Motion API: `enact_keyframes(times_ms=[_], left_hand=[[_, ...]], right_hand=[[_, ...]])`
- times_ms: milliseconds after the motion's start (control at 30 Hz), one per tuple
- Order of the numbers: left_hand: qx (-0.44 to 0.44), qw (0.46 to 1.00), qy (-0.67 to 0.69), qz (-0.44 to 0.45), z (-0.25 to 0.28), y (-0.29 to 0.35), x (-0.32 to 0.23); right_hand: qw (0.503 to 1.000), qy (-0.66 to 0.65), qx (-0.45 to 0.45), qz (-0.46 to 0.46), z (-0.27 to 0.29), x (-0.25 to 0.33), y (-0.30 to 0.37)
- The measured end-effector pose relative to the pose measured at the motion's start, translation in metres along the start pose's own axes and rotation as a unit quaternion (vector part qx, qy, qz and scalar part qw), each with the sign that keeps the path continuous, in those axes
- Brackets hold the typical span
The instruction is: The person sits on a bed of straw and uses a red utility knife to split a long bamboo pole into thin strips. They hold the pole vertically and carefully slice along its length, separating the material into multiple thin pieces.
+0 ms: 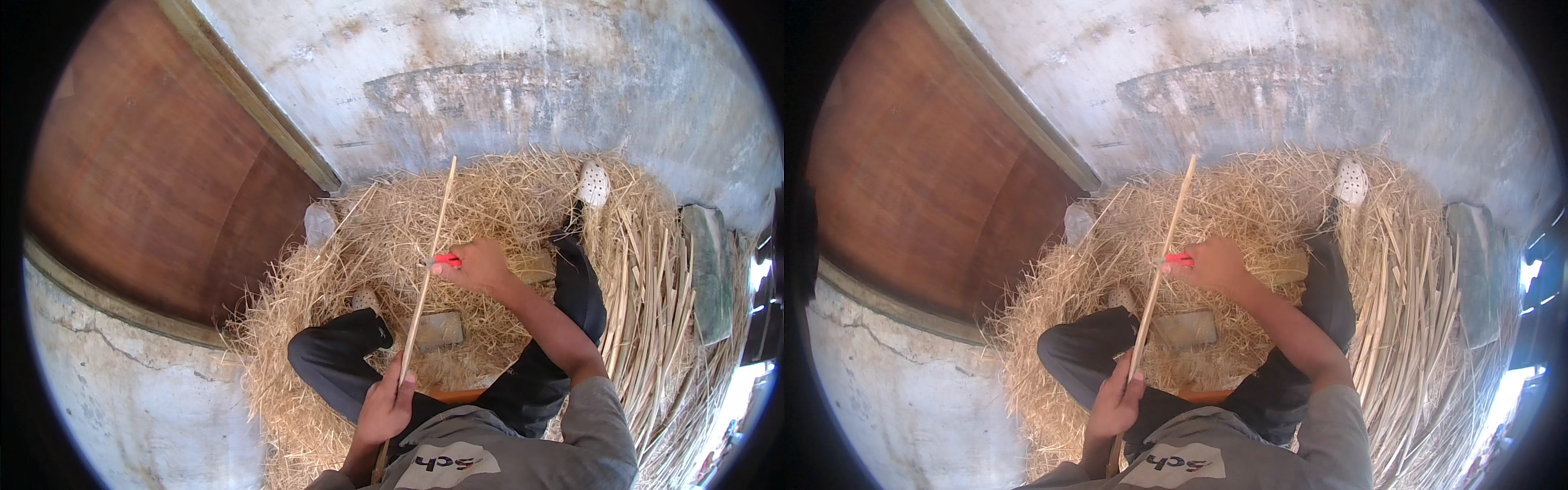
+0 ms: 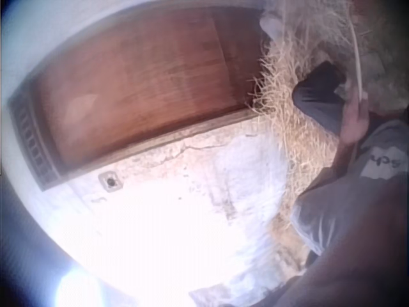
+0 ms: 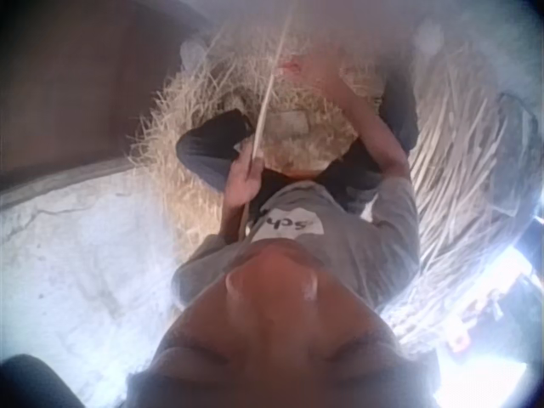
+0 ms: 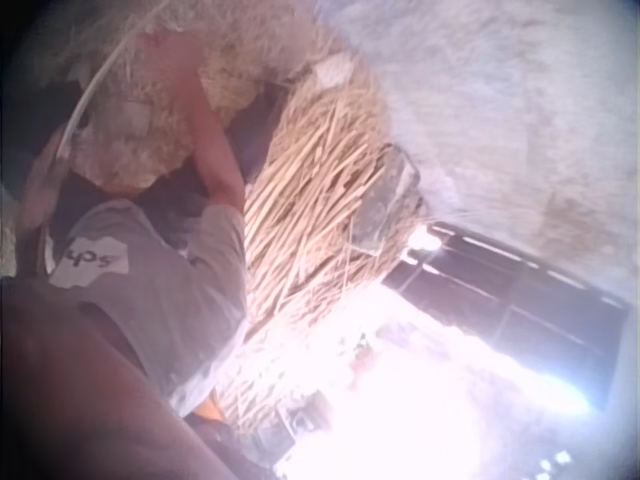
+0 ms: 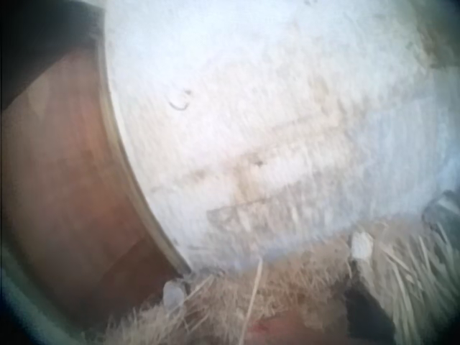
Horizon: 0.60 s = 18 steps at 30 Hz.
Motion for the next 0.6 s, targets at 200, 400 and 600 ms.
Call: enact_keyframes(times_ms=[200,400,600], left_hand=[[0.005,0.999,-0.028,0.022,0.003,0.005,-0.011],[-0.004,0.999,-0.041,0.004,0.002,0.013,-0.010],[0.011,0.999,-0.036,-0.013,-0.003,0.010,-0.002]], right_hand=[[0.997,0.011,-0.069,0.023,-0.008,-0.019,-0.006],[0.997,-0.015,-0.075,0.019,-0.015,-0.022,-0.005],[0.991,0.076,-0.106,-0.010,-0.004,-0.053,-0.016]])
Point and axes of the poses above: each hand's wrist, its own y-axis away from the middle knuckle, its own z-axis out of the back of the hand, x = y × z, the point moved 1 cm from there along -y, towards the middle knuckle, and after that the axes turned 9 degrees about z, right-handed, at the moved point
